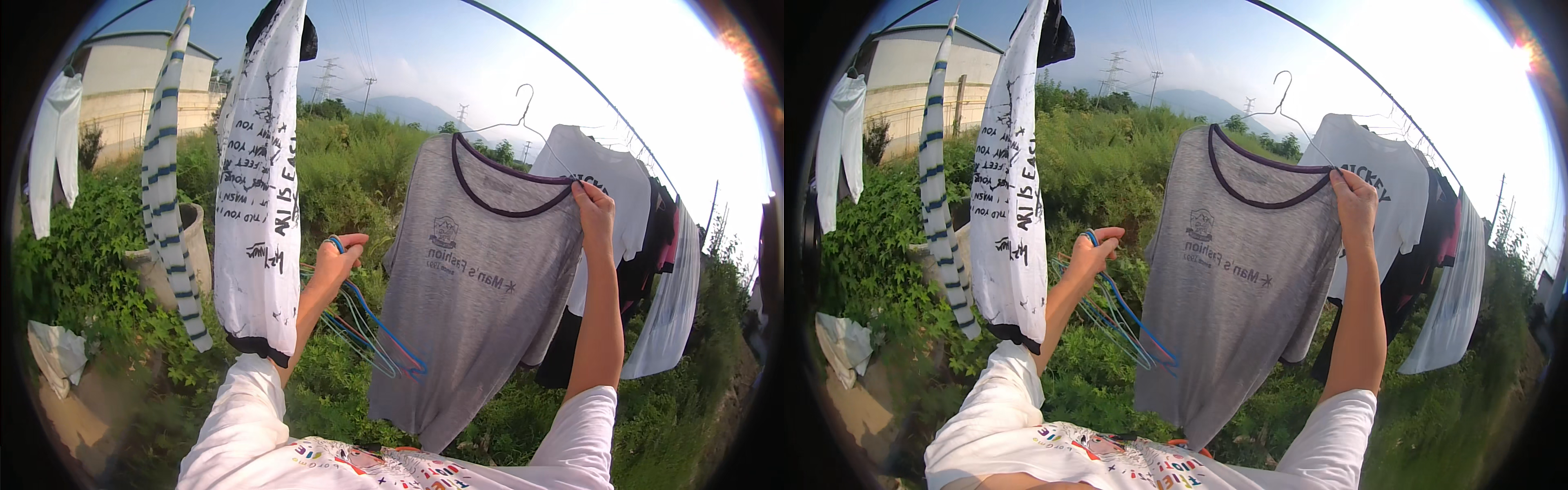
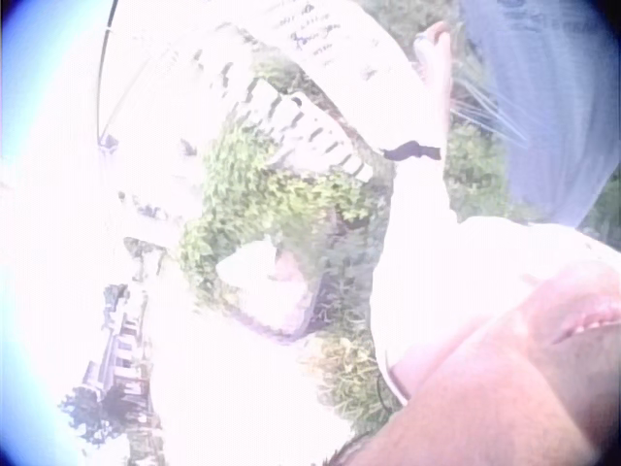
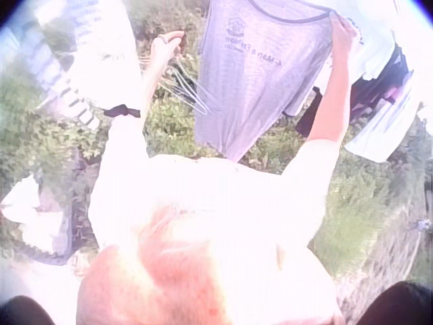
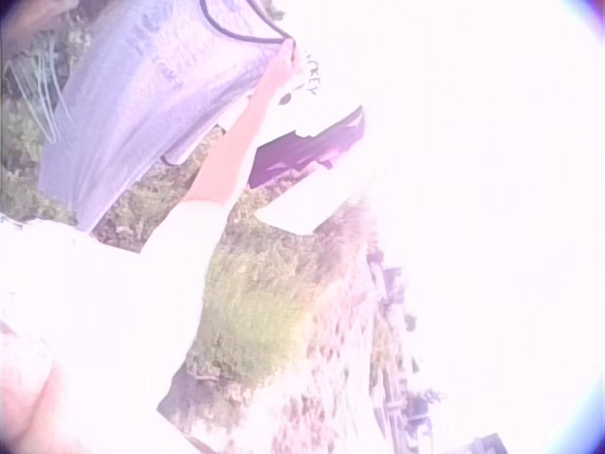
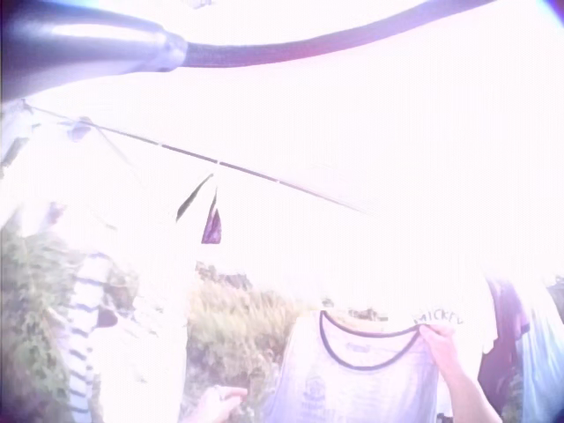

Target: The person hangs clothes on a clothesline outdoors using hangers. The person picks up several garments from a bucket, places each one onto a hanger, and then hangs the hangers onto a line.

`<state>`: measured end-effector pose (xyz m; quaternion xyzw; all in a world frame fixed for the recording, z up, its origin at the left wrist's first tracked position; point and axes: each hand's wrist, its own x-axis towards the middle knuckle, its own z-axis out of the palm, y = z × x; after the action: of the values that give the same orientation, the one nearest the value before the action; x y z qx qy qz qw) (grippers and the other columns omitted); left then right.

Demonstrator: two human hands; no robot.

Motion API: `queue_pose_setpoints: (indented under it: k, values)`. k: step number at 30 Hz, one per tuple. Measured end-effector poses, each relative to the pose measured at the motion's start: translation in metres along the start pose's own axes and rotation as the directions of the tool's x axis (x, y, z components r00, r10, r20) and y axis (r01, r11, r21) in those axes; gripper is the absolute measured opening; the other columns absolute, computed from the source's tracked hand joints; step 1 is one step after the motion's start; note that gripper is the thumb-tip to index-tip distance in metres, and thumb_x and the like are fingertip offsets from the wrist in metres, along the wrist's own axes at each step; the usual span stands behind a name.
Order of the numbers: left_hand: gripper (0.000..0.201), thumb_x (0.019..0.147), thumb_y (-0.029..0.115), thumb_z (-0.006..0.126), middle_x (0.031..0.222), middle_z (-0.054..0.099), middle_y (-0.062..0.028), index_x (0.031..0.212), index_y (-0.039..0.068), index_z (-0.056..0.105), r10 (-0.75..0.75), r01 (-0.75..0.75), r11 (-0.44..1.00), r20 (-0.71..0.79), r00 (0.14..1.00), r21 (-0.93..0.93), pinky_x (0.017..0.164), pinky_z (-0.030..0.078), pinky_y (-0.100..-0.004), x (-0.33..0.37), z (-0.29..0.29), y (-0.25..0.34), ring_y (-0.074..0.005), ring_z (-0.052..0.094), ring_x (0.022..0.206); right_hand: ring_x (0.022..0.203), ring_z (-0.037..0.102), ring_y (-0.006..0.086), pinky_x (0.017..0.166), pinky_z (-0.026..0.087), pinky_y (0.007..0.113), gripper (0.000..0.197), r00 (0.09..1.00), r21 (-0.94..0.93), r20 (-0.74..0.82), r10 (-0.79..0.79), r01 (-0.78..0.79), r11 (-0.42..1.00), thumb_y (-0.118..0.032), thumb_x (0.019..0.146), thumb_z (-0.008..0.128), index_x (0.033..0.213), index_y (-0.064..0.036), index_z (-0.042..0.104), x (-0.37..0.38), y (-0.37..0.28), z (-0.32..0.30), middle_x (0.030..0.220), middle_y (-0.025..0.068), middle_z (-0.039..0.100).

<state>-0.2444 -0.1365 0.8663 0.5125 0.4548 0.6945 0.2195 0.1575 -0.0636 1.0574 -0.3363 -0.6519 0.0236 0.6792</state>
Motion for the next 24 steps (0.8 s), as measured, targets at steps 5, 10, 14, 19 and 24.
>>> queue_pose_setpoints:
  k: [5, 10, 14, 19, 24]
  values:
    - [0.023, 0.088, 0.008, 0.056, 0.070, 0.061, -0.0018, 0.105, 0.002, 0.069, -0.123, 0.107, 0.985, 0.117, 0.986, 0.133, 0.046, 0.037, -0.0243, -0.040, 0.005, -0.038, -0.0076, 0.052, 0.056, 0.094, 0.063, 0.0192, 0.086, 0.046, 0.031, 0.034, 0.994, -0.087, -0.075, -0.078, 0.071, 0.994, -0.028, 0.085, 0.066, 0.107, -0.0018, 0.070, 0.088, -0.055, 0.011, 0.099, 0.0118, 0.071]
    - [0.023, 0.086, 0.008, 0.057, 0.066, 0.061, -0.0023, 0.104, 0.002, 0.070, -0.216, 0.206, 0.975, 0.132, 0.967, 0.088, 0.044, 0.036, -0.0234, -0.065, -0.020, -0.074, -0.0074, 0.052, 0.053, 0.091, 0.062, 0.0239, 0.082, 0.046, 0.036, 0.032, 0.987, -0.222, -0.100, -0.123, 0.099, 0.970, -0.032, 0.083, 0.063, 0.098, -0.0053, 0.072, 0.145, -0.119, 0.055, 0.094, 0.0128, 0.069]
    - [0.022, 0.087, 0.012, 0.058, 0.061, 0.059, -0.0012, 0.103, 0.003, 0.070, -0.275, 0.266, 0.961, 0.138, 0.951, 0.079, 0.043, 0.035, -0.0232, -0.078, -0.035, -0.085, -0.0075, 0.050, 0.051, 0.106, 0.061, 0.0319, 0.093, 0.046, 0.038, 0.033, 0.991, -0.389, -0.094, -0.093, 0.050, 0.920, -0.038, 0.080, 0.063, 0.101, -0.0149, 0.074, 0.189, -0.127, 0.091, 0.107, 0.0138, 0.069]
    - [0.023, 0.087, 0.011, 0.057, 0.065, 0.056, -0.0006, 0.106, 0.006, 0.068, -0.365, 0.374, 0.927, 0.206, 0.908, -0.005, 0.045, 0.034, -0.0225, -0.085, -0.046, -0.118, -0.0082, 0.048, 0.056, 0.109, 0.060, 0.0347, 0.095, 0.045, 0.041, 0.033, 0.989, -0.487, -0.044, -0.140, 0.101, 0.868, -0.031, 0.074, 0.060, 0.097, -0.0137, 0.075, 0.217, -0.113, 0.124, 0.109, 0.0154, 0.068]
    - [0.019, 0.083, 0.009, 0.059, 0.079, 0.059, -0.0001, 0.099, 0.004, 0.068, -0.423, 0.427, 0.904, 0.111, 0.899, -0.018, 0.051, 0.036, -0.0218, -0.109, -0.047, -0.090, -0.0087, 0.050, 0.064, 0.084, 0.064, 0.0294, 0.075, 0.050, 0.037, 0.026, 0.968, -0.550, 0.023, -0.251, 0.222, 0.805, -0.031, 0.083, 0.061, 0.092, -0.0089, 0.072, 0.162, -0.112, 0.133, 0.093, 0.0117, 0.068]
